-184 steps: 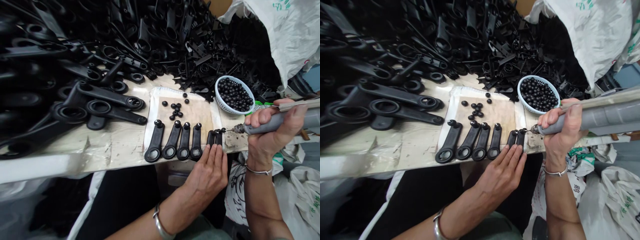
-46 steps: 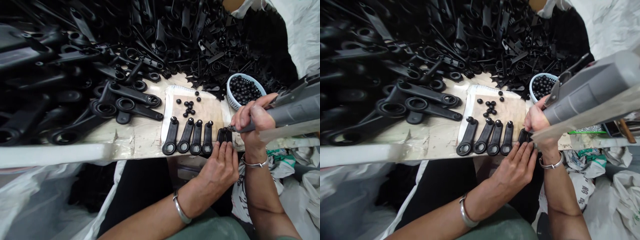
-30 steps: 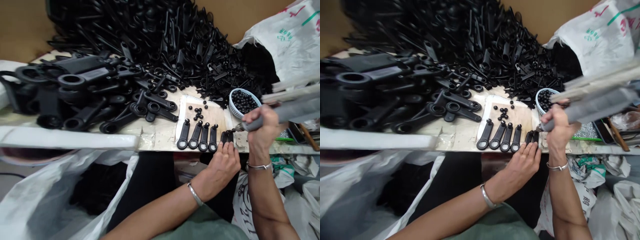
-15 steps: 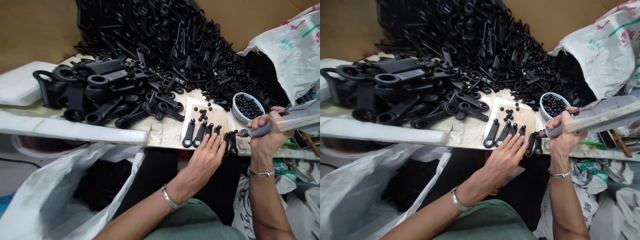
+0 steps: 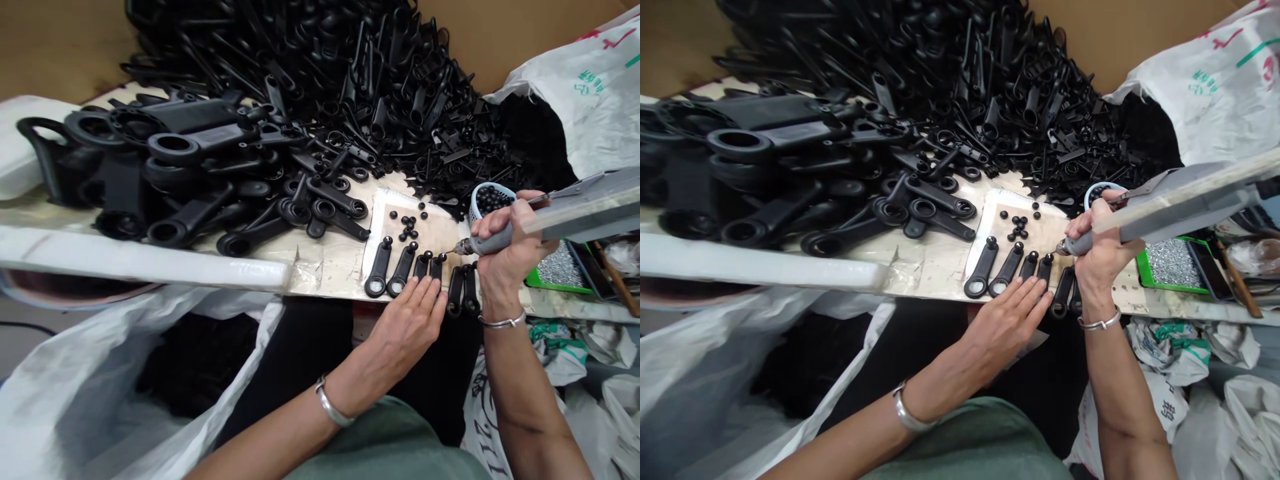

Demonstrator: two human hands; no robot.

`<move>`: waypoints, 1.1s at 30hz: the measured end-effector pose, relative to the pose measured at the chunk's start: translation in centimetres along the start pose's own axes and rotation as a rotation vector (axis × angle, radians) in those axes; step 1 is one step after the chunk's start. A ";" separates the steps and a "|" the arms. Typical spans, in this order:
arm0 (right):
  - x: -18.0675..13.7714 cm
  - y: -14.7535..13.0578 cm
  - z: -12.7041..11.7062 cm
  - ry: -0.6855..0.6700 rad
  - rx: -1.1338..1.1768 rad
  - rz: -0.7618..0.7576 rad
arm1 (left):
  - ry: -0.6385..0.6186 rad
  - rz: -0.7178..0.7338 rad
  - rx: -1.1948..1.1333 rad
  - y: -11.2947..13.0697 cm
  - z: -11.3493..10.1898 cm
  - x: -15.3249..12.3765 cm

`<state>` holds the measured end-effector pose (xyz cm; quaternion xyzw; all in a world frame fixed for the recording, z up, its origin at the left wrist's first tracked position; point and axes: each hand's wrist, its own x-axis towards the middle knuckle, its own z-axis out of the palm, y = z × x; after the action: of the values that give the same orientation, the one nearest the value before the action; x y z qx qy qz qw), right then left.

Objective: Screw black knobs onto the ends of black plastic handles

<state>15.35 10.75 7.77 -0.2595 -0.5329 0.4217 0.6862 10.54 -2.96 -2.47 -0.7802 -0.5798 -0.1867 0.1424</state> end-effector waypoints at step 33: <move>0.2 0.4 0.2 -0.085 -0.114 0.066 | -0.052 -0.010 -0.075 0.2 0.6 -0.7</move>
<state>15.08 11.06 7.64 -0.2974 -0.5760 0.4236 0.6328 10.62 -3.32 -3.29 -0.7867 -0.5797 -0.1885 0.0970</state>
